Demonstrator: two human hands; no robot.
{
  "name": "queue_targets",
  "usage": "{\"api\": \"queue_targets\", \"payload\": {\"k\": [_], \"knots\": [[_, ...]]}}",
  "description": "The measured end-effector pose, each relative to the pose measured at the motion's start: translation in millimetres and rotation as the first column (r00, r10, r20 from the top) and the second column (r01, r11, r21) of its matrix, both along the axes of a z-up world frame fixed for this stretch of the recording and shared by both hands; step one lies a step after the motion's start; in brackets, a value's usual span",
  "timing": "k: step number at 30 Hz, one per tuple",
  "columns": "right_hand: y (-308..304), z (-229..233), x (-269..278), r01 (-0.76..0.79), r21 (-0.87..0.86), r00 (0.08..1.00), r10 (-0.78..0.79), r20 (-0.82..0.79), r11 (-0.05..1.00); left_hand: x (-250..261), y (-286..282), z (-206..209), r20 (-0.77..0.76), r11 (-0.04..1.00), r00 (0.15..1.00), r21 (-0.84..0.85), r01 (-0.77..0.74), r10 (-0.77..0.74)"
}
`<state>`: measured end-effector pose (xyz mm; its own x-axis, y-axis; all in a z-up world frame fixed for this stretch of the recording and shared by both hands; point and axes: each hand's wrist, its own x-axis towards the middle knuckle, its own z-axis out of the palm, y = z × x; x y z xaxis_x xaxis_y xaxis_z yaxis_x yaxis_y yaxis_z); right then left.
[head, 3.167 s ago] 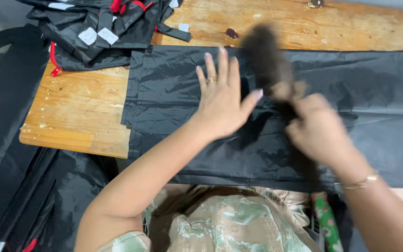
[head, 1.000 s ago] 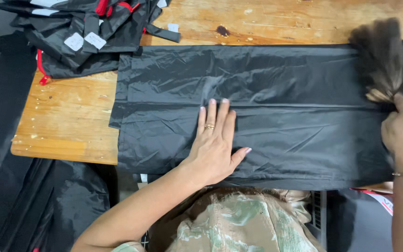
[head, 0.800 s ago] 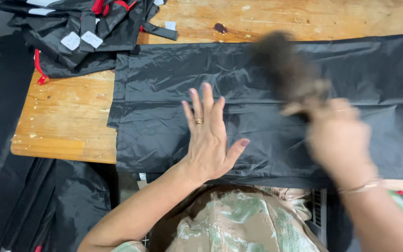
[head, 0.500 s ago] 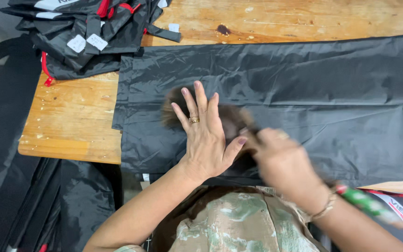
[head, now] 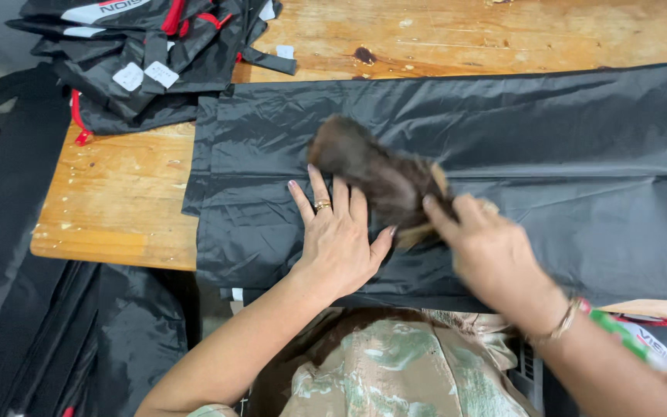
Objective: The person uses a feather duster to wipe a black fabric item laid out on a wooden table. The person holds the fabric with one hand while brushing the surface with the other, then smooths the fabric with both hands.
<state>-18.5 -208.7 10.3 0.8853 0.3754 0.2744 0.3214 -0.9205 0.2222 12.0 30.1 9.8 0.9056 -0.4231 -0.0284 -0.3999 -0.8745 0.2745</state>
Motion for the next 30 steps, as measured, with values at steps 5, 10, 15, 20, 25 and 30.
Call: {"api": "queue_targets", "payload": {"k": [5,10,15,20,25,30], "knots": [[-82,-15,60,0.203,-0.370,0.951,-0.093,0.296,0.907,-6,0,26,-0.081,1.000,0.997,-0.012,0.001,-0.002],[-70,-11,73,0.349,-0.335,0.932,-0.288,0.220,0.875,-6,-1,26,-0.078,0.999,0.997,-0.035,0.003,-0.006],[20,17,26,0.023,-0.020,1.000,-0.023,-0.011,1.000,-5,-1,12,-0.033,1.000,0.999,-0.018,0.012,-0.012],[-17,12,81,0.109,-0.111,0.992,-0.101,0.069,0.988,-14,0,34,0.040,0.994,0.995,-0.060,0.092,-0.089],[-23,26,148,0.358,0.326,0.897,-0.226,-0.380,0.875,-17,-3,32,-0.060,0.949,0.952,-0.120,0.291,-0.300],[12,52,174,0.394,0.372,0.837,-0.162,-0.522,0.840,-13,-4,17,0.165,0.957,0.951,-0.085,0.279,-0.263]]}}
